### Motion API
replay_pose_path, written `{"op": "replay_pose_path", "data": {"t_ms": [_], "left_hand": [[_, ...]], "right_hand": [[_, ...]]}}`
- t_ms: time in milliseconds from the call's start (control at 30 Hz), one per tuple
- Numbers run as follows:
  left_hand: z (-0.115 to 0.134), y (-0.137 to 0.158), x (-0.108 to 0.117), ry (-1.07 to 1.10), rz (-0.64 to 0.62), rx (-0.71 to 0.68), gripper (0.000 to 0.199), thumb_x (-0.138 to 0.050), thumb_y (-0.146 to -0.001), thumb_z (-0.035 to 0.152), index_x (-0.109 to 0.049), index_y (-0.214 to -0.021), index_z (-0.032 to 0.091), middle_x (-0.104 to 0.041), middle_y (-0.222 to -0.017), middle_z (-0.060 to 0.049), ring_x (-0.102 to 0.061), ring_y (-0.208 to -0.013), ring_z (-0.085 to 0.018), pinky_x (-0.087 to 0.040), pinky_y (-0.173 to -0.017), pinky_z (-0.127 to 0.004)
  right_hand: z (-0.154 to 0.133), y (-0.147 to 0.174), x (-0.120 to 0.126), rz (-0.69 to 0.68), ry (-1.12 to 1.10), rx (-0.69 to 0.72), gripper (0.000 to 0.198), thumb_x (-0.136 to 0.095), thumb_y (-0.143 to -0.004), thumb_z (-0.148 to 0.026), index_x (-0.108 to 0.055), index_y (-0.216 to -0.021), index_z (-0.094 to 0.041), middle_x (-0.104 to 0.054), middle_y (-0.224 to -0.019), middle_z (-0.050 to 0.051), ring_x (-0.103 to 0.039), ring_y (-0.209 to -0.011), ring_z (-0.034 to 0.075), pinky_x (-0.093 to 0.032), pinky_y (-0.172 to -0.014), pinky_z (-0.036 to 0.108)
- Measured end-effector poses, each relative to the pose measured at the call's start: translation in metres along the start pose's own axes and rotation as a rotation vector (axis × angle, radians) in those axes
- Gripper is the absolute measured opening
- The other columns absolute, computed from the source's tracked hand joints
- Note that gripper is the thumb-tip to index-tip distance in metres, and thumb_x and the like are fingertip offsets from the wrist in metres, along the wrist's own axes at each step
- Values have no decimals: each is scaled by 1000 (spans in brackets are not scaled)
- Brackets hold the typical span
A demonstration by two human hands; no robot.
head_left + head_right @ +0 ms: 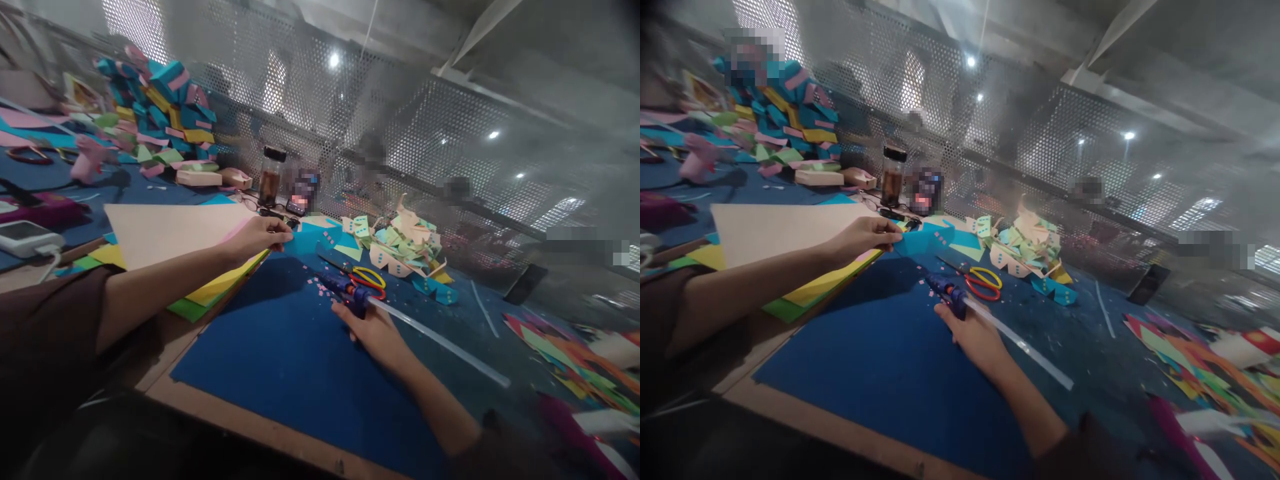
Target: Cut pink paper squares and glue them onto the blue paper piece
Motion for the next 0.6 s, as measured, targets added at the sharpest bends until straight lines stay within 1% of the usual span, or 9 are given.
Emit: {"op": "replay_pose_path", "data": {"t_ms": [67, 133, 233, 367, 600], "left_hand": [[-2, -1, 0, 15, 13, 4, 11, -72, -75, 22, -65, -78, 13, -61, -62, 0, -59, -57, -11, -45, -58, -25], [-3, -1, 0, 20, 18, -1, 11, -72, -76, 22, -65, -78, 13, -61, -62, 0, -59, -57, -11, -45, -57, -24], [-3, 0, -1, 17, 20, 10, 9, -71, -76, 20, -65, -78, 13, -62, -63, 0, -59, -57, -11, -45, -57, -24], [1, 4, -4, -6, 2, 32, 8, -70, -77, 19, -65, -78, 13, -62, -63, 0, -58, -57, -11, -43, -57, -24], [3, 5, -4, -24, -11, 28, 8, -69, -77, 20, -65, -79, 13, -62, -63, -1, -58, -58, -12, -43, -57, -25]], "right_hand": [[2, -5, -1, -62, 24, -16, 43, -47, -90, -59, -62, -82, -19, -51, -50, -4, -53, -48, 13, -39, -51, 26], [4, -9, -1, -89, 30, -39, 43, -47, -89, -60, -62, -85, -19, -52, -50, -4, -53, -47, 13, -38, -49, 26], [6, -12, -2, -84, 27, -42, 42, -50, -88, -60, -62, -90, -20, -53, -51, -4, -53, -46, 14, -37, -47, 25], [4, -14, -3, -86, -3, 8, 38, -52, -88, -56, -62, -96, -21, -54, -55, -4, -53, -46, 13, -36, -46, 25], [0, -18, -3, -111, -18, 39, 33, -54, -87, -50, -67, -97, -20, -53, -53, -4, -52, -42, 12, -34, -42, 24]]}}
Point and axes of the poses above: each hand's wrist, its own y-axis away from the middle knuckle, its own x-axis out of the back of the hand, z = x × y, the point moved 3 cm from there along -y, towards the middle knuckle
